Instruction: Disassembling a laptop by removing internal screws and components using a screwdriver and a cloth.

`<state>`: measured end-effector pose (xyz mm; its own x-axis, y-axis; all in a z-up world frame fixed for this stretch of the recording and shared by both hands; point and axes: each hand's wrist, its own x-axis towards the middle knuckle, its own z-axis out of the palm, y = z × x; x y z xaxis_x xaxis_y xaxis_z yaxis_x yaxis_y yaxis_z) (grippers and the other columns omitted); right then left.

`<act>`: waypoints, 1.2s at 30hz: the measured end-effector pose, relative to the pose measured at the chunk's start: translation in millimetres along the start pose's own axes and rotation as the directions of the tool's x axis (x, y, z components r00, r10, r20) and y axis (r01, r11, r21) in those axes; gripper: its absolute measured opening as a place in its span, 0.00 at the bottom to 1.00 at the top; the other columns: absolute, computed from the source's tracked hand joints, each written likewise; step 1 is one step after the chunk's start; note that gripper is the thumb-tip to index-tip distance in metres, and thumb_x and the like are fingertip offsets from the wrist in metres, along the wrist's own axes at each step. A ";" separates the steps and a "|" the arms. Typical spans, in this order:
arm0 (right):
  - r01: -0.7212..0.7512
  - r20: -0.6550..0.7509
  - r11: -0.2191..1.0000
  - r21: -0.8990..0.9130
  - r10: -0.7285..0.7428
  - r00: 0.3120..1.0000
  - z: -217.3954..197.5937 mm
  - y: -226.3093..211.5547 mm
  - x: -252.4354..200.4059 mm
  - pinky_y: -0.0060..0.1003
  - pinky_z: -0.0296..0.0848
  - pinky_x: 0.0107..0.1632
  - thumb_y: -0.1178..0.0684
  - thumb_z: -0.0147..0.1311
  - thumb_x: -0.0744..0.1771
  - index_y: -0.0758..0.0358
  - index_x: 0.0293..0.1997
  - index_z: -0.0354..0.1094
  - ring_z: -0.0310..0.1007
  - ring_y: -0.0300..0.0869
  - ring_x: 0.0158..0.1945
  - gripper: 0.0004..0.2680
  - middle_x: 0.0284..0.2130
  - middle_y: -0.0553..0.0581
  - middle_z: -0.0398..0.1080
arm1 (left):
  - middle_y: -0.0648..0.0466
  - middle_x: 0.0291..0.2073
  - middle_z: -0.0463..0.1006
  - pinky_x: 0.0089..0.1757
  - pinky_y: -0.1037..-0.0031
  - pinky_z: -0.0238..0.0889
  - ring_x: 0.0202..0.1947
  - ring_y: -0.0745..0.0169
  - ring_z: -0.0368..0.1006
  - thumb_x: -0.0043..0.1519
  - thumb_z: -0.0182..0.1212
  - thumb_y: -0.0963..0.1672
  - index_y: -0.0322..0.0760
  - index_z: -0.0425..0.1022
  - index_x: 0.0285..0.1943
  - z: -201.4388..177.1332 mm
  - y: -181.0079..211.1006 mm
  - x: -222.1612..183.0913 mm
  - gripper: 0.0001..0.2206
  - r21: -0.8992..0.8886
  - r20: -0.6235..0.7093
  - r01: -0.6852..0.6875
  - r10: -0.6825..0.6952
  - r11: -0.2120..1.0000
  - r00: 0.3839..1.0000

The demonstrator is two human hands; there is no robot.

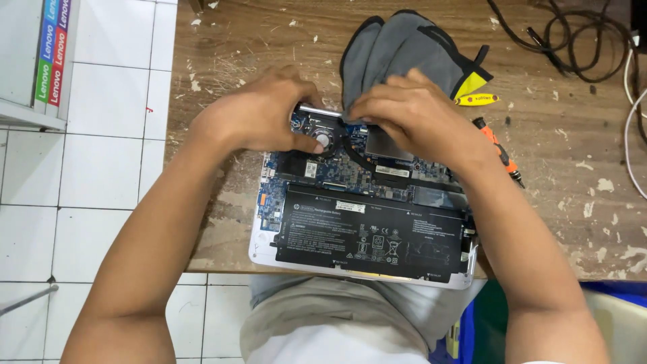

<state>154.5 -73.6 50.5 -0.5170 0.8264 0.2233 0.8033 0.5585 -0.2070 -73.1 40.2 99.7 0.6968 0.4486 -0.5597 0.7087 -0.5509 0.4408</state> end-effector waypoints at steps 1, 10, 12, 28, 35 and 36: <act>-0.032 0.032 0.995 0.090 0.029 0.999 3.7 1.1 4.2 0.43 0.59 0.42 0.58 0.51 0.72 0.59 0.56 0.71 0.76 0.47 0.45 0.07 0.46 0.53 0.77 | 0.47 0.80 0.38 0.71 0.45 0.26 0.80 0.45 0.28 0.55 0.72 0.54 0.51 0.63 0.70 -5.2 7.4 -9.1 0.34 0.000 0.049 0.099 -0.099 0.995 0.994; -0.144 0.071 0.949 0.279 0.129 0.989 6.6 -20.8 48.0 0.43 0.74 0.36 0.60 0.57 0.68 0.56 0.43 0.76 0.80 0.51 0.35 0.04 0.42 0.50 0.79 | 0.48 0.50 0.64 0.57 0.54 0.58 0.58 0.41 0.59 0.46 0.79 0.55 0.43 0.72 0.63 34.8 -45.8 12.4 0.36 0.018 -0.242 -0.136 0.136 0.991 0.961; -0.143 0.090 0.946 0.291 0.122 0.988 2.0 -22.3 52.3 0.47 0.74 0.35 0.60 0.57 0.68 0.56 0.43 0.76 0.79 0.54 0.36 0.04 0.43 0.52 0.79 | 0.49 0.50 0.63 0.57 0.55 0.57 0.58 0.42 0.58 0.45 0.79 0.56 0.46 0.71 0.63 39.2 -51.5 17.2 0.37 0.024 -0.246 -0.142 0.144 0.990 0.958; -0.150 0.059 0.977 0.149 0.143 0.988 18.8 -18.1 50.7 0.48 0.74 0.34 0.57 0.60 0.67 0.51 0.40 0.79 0.76 0.55 0.28 0.04 0.41 0.51 0.73 | 0.51 0.49 0.60 0.53 0.57 0.56 0.56 0.43 0.57 0.47 0.78 0.57 0.41 0.68 0.63 47.5 -59.1 22.2 0.39 0.069 -0.242 -0.210 0.220 0.975 0.945; -0.163 0.060 0.973 0.164 0.155 0.986 22.7 -13.0 48.8 0.42 0.72 0.32 0.57 0.61 0.67 0.50 0.38 0.81 0.76 0.48 0.25 0.04 0.37 0.49 0.73 | 0.53 0.47 0.59 0.51 0.59 0.56 0.54 0.46 0.56 0.48 0.78 0.56 0.40 0.68 0.62 49.0 -56.5 22.4 0.36 0.077 -0.248 -0.189 0.203 0.979 0.947; -0.158 0.037 0.976 0.148 0.154 0.987 25.9 -14.5 47.7 0.42 0.73 0.32 0.58 0.60 0.67 0.50 0.39 0.81 0.75 0.49 0.24 0.05 0.38 0.49 0.72 | 0.53 0.48 0.59 0.52 0.58 0.56 0.54 0.45 0.56 0.48 0.78 0.56 0.39 0.68 0.62 48.4 -55.5 21.3 0.36 0.066 -0.250 -0.193 0.203 0.979 0.947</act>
<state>110.5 -40.4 39.5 -0.3981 0.9045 0.1531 0.8220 0.4258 -0.3783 -103.0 46.3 29.3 0.8313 0.4885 -0.2652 0.5522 -0.6719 0.4935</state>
